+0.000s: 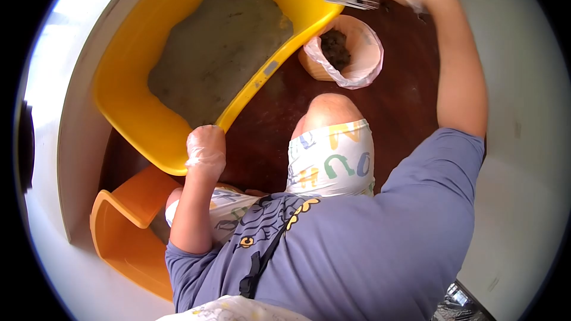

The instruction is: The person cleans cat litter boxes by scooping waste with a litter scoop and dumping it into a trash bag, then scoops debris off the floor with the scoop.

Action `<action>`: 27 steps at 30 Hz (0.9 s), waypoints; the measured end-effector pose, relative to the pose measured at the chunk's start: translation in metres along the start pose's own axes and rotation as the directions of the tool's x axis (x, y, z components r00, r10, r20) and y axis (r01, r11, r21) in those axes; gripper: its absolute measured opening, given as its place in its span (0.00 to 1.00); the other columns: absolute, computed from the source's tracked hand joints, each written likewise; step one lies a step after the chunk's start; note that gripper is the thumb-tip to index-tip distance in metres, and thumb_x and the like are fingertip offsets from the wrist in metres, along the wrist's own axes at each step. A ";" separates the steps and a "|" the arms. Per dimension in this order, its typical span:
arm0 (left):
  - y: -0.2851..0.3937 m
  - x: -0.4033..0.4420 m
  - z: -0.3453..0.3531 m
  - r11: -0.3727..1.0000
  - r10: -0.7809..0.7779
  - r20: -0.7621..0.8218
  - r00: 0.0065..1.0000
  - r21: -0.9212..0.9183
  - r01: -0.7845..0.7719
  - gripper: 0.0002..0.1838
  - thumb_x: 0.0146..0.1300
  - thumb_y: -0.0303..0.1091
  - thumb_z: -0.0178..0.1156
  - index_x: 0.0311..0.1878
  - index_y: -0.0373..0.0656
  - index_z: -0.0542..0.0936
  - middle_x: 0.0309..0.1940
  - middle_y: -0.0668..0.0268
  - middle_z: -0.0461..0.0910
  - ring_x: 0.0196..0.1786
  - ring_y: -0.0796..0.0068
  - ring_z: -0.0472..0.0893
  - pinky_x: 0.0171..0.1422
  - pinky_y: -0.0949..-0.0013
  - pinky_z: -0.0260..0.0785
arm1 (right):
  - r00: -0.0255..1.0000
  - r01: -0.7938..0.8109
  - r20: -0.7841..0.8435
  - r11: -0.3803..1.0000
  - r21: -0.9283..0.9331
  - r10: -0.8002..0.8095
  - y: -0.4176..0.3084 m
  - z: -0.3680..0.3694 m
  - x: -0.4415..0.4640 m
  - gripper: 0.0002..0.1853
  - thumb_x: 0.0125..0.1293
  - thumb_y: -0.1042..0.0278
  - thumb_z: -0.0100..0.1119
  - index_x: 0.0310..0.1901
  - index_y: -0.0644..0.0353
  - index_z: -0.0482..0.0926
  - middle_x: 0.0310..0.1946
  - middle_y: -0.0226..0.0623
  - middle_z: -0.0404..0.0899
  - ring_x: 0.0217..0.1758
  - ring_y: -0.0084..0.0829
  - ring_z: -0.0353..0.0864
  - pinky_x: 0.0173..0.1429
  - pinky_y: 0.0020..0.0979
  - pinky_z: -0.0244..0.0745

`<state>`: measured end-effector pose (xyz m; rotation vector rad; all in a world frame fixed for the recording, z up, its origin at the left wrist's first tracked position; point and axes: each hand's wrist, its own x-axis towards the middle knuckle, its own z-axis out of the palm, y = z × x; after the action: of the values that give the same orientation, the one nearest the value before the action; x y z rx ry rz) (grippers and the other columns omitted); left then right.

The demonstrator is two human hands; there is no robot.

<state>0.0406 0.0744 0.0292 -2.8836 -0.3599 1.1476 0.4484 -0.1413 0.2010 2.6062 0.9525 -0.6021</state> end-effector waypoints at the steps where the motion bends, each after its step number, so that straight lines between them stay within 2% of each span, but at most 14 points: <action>1: 0.000 0.001 0.003 1.000 0.007 -0.029 1.000 0.020 -0.006 0.06 0.59 0.30 0.66 0.37 0.49 0.90 0.35 0.64 0.89 0.40 0.66 0.90 0.39 0.65 0.81 | 0.996 0.079 0.028 0.997 0.018 -0.079 -0.010 0.005 0.026 0.20 0.72 0.54 0.58 0.41 0.66 0.84 0.19 0.43 0.77 0.21 0.37 0.75 0.33 0.42 0.73; 3: -0.002 0.003 0.010 0.998 0.022 -0.084 0.996 0.063 -0.017 0.05 0.60 0.31 0.66 0.36 0.51 0.91 0.33 0.66 0.89 0.38 0.67 0.90 0.34 0.67 0.80 | 0.970 0.234 -0.076 0.971 0.043 -0.230 -0.035 0.058 0.095 0.20 0.75 0.52 0.54 0.49 0.63 0.82 0.21 0.41 0.76 0.21 0.34 0.74 0.32 0.39 0.73; 5: -0.004 0.004 0.011 0.999 0.014 -0.056 0.998 0.034 -0.013 0.06 0.60 0.31 0.66 0.38 0.49 0.91 0.34 0.65 0.89 0.38 0.66 0.90 0.36 0.66 0.80 | 0.988 0.084 0.099 0.950 0.302 -0.119 -0.095 0.104 0.136 0.21 0.76 0.49 0.52 0.49 0.62 0.80 0.22 0.41 0.74 0.21 0.31 0.73 0.28 0.37 0.71; 7: -0.005 0.003 0.007 1.000 -0.011 -0.023 1.000 -0.017 0.010 0.07 0.59 0.29 0.66 0.39 0.47 0.91 0.36 0.63 0.89 0.41 0.64 0.90 0.42 0.65 0.82 | 0.977 -0.087 0.210 0.857 0.507 -0.025 -0.149 0.146 0.152 0.24 0.76 0.49 0.52 0.44 0.69 0.81 0.23 0.40 0.78 0.21 0.35 0.75 0.28 0.38 0.75; 9: -0.006 0.004 0.009 1.000 -0.016 -0.029 0.999 -0.018 0.015 0.06 0.58 0.30 0.67 0.38 0.48 0.91 0.35 0.63 0.89 0.40 0.65 0.90 0.41 0.65 0.82 | 0.936 -0.305 0.349 0.609 0.732 0.049 -0.185 0.193 0.168 0.21 0.77 0.49 0.52 0.37 0.62 0.79 0.21 0.33 0.74 0.19 0.28 0.71 0.23 0.33 0.71; 12: -0.009 0.006 0.016 0.998 0.006 -0.044 0.999 -0.054 -0.009 0.05 0.57 0.29 0.67 0.35 0.48 0.90 0.33 0.63 0.89 0.39 0.65 0.90 0.39 0.66 0.82 | 0.831 -0.531 0.554 0.369 0.763 0.050 -0.203 0.250 0.207 0.19 0.76 0.52 0.53 0.28 0.53 0.71 0.17 0.27 0.68 0.15 0.23 0.65 0.18 0.28 0.62; 13: -0.010 0.005 0.015 0.999 -0.001 -0.047 0.999 -0.050 -0.002 0.05 0.57 0.29 0.67 0.35 0.48 0.90 0.33 0.63 0.89 0.38 0.65 0.90 0.39 0.66 0.82 | 0.808 -0.555 0.589 0.332 0.763 -0.004 -0.204 0.258 0.216 0.20 0.75 0.53 0.53 0.26 0.53 0.71 0.14 0.27 0.66 0.15 0.24 0.64 0.16 0.28 0.59; 15: -0.009 0.003 0.008 0.999 -0.007 -0.055 0.998 -0.040 0.005 0.05 0.56 0.29 0.67 0.34 0.48 0.90 0.32 0.63 0.89 0.37 0.65 0.90 0.39 0.66 0.81 | 0.830 -0.540 0.554 0.343 0.768 0.067 -0.203 0.272 0.230 0.20 0.75 0.52 0.54 0.25 0.52 0.71 0.13 0.28 0.65 0.14 0.26 0.64 0.19 0.30 0.58; 18: -0.009 0.002 0.005 0.999 0.027 -0.053 0.998 -0.029 -0.029 0.05 0.55 0.29 0.67 0.34 0.48 0.90 0.31 0.62 0.88 0.36 0.65 0.89 0.38 0.65 0.81 | 0.865 -0.491 0.494 0.360 0.793 0.092 -0.202 0.300 0.269 0.19 0.73 0.51 0.55 0.29 0.58 0.77 0.21 0.35 0.76 0.23 0.30 0.74 0.30 0.33 0.71; 20: -0.010 0.002 0.005 0.998 0.026 -0.056 0.998 -0.052 -0.029 0.05 0.57 0.29 0.66 0.34 0.47 0.90 0.31 0.62 0.88 0.36 0.64 0.89 0.38 0.64 0.82 | 0.985 -0.097 0.169 0.747 0.657 -0.021 -0.204 0.333 0.298 0.19 0.73 0.50 0.55 0.38 0.61 0.82 0.34 0.40 0.83 0.37 0.33 0.82 0.43 0.32 0.76; 22: -0.008 0.008 0.007 0.999 0.013 -0.046 0.999 -0.047 -0.015 0.05 0.58 0.29 0.65 0.34 0.47 0.90 0.31 0.61 0.88 0.36 0.63 0.89 0.38 0.64 0.82 | 0.998 -0.058 0.040 0.805 0.590 0.043 -0.215 0.351 0.344 0.22 0.72 0.49 0.56 0.46 0.63 0.84 0.47 0.44 0.86 0.50 0.36 0.84 0.55 0.32 0.76; 23: -0.007 0.006 0.009 0.999 0.010 -0.032 0.999 -0.039 -0.011 0.06 0.58 0.29 0.64 0.34 0.47 0.90 0.32 0.61 0.88 0.37 0.63 0.89 0.39 0.64 0.82 | 0.972 -0.222 0.098 0.701 0.678 0.213 -0.229 0.360 0.367 0.23 0.72 0.48 0.56 0.50 0.64 0.84 0.53 0.45 0.85 0.57 0.37 0.83 0.59 0.32 0.75; 25: -0.004 0.007 0.006 1.000 0.018 -0.049 0.999 -0.017 -0.019 0.06 0.58 0.28 0.63 0.34 0.45 0.89 0.31 0.61 0.88 0.36 0.64 0.89 0.38 0.64 0.82 | 0.891 -0.394 0.206 0.462 0.794 0.404 -0.233 0.341 0.369 0.26 0.71 0.47 0.56 0.55 0.64 0.84 0.60 0.47 0.82 0.65 0.40 0.81 0.64 0.33 0.74; 27: -0.003 0.003 0.003 1.000 0.022 -0.063 0.998 0.002 -0.022 0.06 0.57 0.28 0.63 0.34 0.45 0.89 0.30 0.61 0.87 0.36 0.64 0.89 0.38 0.64 0.82 | 0.848 -0.435 0.297 0.254 0.864 0.440 -0.235 0.280 0.316 0.27 0.70 0.47 0.57 0.58 0.62 0.83 0.63 0.48 0.80 0.67 0.43 0.79 0.66 0.36 0.74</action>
<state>0.0399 0.0781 0.0252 -2.9218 -0.3272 1.0568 0.4320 0.0860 -0.2253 3.5669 -0.4060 -1.2108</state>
